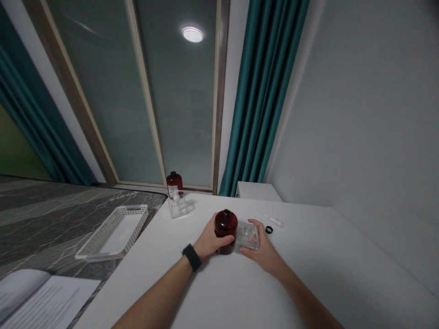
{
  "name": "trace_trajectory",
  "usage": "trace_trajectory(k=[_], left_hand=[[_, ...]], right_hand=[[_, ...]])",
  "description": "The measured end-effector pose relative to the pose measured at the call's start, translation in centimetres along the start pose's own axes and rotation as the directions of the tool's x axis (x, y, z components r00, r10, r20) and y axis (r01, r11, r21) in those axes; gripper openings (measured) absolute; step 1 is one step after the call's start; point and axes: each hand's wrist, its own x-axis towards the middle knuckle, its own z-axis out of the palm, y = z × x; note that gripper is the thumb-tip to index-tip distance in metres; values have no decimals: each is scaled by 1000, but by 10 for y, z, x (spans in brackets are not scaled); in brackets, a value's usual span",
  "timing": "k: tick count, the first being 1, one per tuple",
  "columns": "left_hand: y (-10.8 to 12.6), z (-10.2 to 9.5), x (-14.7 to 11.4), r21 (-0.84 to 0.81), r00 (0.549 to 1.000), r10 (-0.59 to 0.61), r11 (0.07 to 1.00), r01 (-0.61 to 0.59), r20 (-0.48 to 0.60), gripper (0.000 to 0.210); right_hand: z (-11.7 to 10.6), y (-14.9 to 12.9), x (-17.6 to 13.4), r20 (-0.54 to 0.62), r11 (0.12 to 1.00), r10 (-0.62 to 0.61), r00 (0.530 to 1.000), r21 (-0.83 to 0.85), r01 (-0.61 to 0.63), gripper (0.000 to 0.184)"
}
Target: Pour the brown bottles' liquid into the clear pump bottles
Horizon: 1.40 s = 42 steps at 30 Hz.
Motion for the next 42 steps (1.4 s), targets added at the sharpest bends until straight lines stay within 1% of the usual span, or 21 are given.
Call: trace_trajectory(k=[2, 6, 9, 13, 17, 19, 21, 23, 25, 27, 28, 31, 33, 34, 37, 39, 42], left_hand=[[1, 1, -1, -56, 1000, -21, 998, 21, 2, 69], [5, 5, -2, -115, 999, -39, 993, 39, 8, 74], [9, 7, -3, -97, 1000, -27, 995, 26, -4, 75], [12, 7, -3, -86, 1000, -17, 996, 17, 0, 74], [14, 7, -3, -74, 1000, -11, 997, 11, 10, 70], [17, 6, -3, -25, 1000, 16, 1000, -16, -15, 67], [24, 4, -3, 68, 998, 59, 996, -57, -24, 62], [34, -2, -2, 211, 994, 105, 972, -106, 14, 59], [46, -12, 0, 364, 987, 151, 918, -160, 54, 59], [56, -23, 2, 488, 975, 184, 844, -220, 121, 63], [60, -29, 3, 544, 969, 187, 803, -244, 160, 65], [64, -44, 2, 663, 966, 138, 706, -251, 219, 66], [64, -50, -1, 695, 965, 93, 678, -240, 244, 63], [63, -51, -3, 696, 964, 73, 678, -235, 254, 61], [61, -52, -9, 667, 960, 25, 715, -212, 279, 61], [60, -51, -14, 649, 954, 5, 732, -207, 299, 64], [58, -51, -18, 657, 945, 9, 716, -234, 326, 72]], right_hand=[[1, -6, -1, -21, 998, -10, 1000, 54, 12, 91], [2, -14, -3, -71, 998, -15, 997, 58, 19, 94], [4, -11, -4, -77, 996, -25, 997, 83, 32, 91], [9, -5, -4, -85, 990, -74, 994, 113, 83, 80], [11, -6, -5, -87, 988, -75, 993, 130, 86, 73], [11, -8, -6, -84, 987, -74, 994, 138, 85, 70], [11, -11, -6, -79, 989, -66, 995, 130, 76, 68], [12, -13, -7, -76, 991, -55, 996, 118, 64, 68], [14, -16, -7, -72, 992, -54, 996, 107, 61, 68], [15, -19, -8, -63, 993, -61, 996, 97, 67, 67], [16, -20, -8, -60, 993, -65, 996, 92, 70, 66], [18, -24, -9, -78, 996, -67, 995, 55, 72, 65], [18, -25, -9, -90, 998, -55, 994, 28, 58, 64], [19, -25, -9, -89, 998, -49, 995, 22, 51, 65], [18, -22, -9, -60, 999, -38, 998, 26, 39, 67], [17, -19, -8, -52, 999, -37, 998, 3, 37, 71], [15, -16, -8, -60, 997, -54, 997, -56, 50, 76]])
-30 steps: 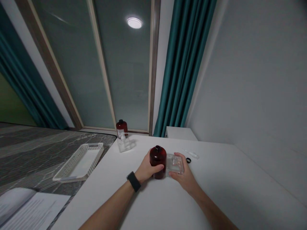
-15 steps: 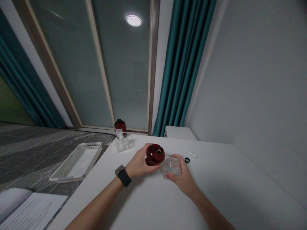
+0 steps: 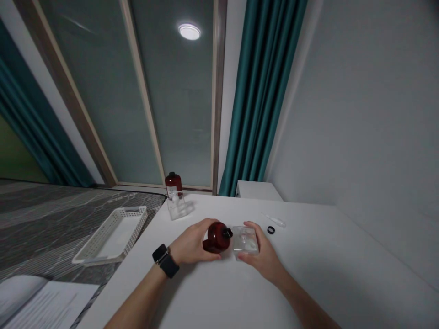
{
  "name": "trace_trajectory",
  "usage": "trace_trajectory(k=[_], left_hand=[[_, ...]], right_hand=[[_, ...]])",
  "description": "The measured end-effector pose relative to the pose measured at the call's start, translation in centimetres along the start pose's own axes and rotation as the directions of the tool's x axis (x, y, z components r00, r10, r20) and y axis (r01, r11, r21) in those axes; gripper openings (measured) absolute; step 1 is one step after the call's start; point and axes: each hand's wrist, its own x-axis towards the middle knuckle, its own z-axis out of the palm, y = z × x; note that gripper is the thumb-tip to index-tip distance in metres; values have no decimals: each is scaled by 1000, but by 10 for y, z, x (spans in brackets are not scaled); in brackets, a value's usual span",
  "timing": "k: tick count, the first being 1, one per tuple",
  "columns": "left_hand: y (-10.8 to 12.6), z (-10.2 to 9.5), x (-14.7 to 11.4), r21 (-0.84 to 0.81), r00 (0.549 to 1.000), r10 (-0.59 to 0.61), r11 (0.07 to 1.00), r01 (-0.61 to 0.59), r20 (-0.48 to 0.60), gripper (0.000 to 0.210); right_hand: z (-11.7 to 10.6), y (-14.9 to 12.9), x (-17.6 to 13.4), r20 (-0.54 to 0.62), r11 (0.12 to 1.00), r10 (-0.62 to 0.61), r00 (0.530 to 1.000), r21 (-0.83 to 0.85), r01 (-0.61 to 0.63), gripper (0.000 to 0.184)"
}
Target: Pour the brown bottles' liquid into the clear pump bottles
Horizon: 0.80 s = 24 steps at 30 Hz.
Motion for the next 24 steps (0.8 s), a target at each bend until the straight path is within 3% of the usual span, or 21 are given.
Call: trace_trajectory(k=[9, 15, 24], left_hand=[[7, 11, -6, 251, 995, -25, 967, 48, -94, 73], [9, 19, -6, 330, 993, -2, 943, 42, -122, 72], [6, 25, -6, 427, 990, 14, 903, 48, -142, 72]], right_hand=[[-1, -6, -2, -9, 992, -89, 996, -86, 88, 95], [-2, -4, -1, 20, 983, -145, 989, -110, 147, 96], [-3, -7, -3, 13, 930, -204, 979, -308, 198, 97]])
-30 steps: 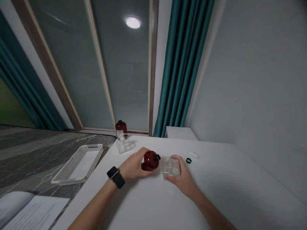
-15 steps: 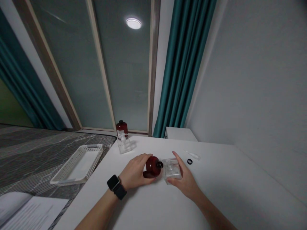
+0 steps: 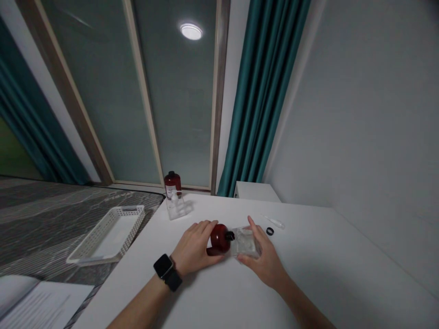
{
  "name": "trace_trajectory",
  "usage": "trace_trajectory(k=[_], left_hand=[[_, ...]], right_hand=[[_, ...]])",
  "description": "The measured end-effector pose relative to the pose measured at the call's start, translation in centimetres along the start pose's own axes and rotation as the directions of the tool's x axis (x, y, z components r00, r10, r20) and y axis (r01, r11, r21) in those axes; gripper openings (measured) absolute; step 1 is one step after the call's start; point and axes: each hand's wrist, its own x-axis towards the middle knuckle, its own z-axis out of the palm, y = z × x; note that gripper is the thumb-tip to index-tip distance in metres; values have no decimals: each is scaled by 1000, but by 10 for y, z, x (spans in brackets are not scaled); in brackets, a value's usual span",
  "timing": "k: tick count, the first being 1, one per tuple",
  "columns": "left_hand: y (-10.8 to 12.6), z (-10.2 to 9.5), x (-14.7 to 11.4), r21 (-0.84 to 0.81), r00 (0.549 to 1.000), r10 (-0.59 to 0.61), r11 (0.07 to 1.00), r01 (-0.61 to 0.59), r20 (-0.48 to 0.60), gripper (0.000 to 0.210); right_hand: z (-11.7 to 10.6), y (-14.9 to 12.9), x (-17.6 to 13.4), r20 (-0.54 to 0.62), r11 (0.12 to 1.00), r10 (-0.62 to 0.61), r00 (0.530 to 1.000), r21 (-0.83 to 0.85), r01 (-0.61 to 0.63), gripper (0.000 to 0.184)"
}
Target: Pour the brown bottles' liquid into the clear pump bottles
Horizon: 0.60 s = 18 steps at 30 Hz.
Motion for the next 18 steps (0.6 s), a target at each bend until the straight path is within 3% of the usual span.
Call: trace_trajectory(k=[11, 18], left_hand=[[2, -11, 2, 84, 999, 26, 996, -27, 18, 66], [3, -10, 3, 79, 1000, 15, 997, -16, 22, 68]], right_hand=[[1, -5, 1, 5, 997, 34, 999, -66, -33, 97], [5, -1, -1, -59, 995, 103, 993, 13, -102, 82]])
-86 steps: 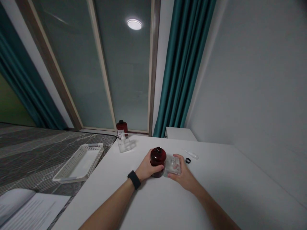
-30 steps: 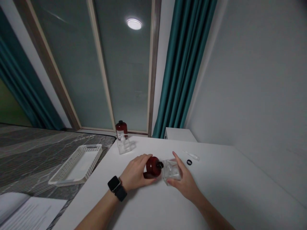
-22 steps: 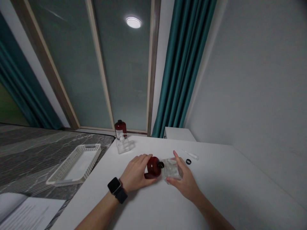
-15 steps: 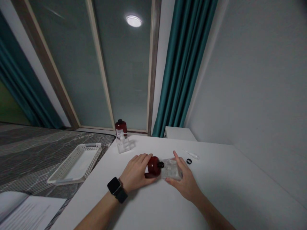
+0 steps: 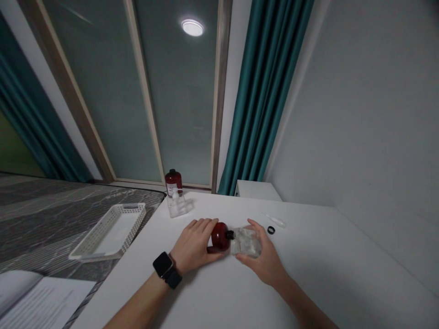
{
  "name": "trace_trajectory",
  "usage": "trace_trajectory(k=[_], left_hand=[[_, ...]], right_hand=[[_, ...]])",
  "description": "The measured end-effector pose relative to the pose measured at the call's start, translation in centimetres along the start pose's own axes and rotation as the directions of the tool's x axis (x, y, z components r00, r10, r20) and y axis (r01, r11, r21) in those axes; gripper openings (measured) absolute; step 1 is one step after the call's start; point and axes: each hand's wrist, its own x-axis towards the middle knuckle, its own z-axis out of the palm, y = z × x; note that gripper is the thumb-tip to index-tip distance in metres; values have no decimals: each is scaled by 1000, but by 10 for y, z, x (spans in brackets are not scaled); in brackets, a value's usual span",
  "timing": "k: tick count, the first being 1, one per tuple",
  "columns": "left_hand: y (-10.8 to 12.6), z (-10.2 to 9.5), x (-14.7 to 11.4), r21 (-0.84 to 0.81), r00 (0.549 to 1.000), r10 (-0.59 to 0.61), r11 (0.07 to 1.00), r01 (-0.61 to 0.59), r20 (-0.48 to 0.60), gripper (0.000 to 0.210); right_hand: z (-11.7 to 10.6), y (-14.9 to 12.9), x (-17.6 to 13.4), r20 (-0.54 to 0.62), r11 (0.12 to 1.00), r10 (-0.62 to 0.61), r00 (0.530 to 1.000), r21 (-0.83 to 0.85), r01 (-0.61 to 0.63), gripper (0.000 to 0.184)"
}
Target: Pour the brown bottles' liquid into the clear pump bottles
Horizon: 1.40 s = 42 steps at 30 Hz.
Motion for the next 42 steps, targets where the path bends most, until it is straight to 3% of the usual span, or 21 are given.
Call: trace_trajectory(k=[9, 31, 42], left_hand=[[-1, 9, -1, -32, 999, 0, 999, -1, -33, 68], [-4, 20, -6, -55, 974, -30, 998, 18, -223, 70], [-1, 30, -7, -147, 963, -112, 986, 77, -246, 71]], right_hand=[[-3, 2, 1, -41, 997, -64, 997, -54, 62, 68], [-13, -14, 13, 53, 939, -265, 963, -213, 271, 84], [-19, -25, 19, 109, 931, -245, 963, -250, 265, 82]])
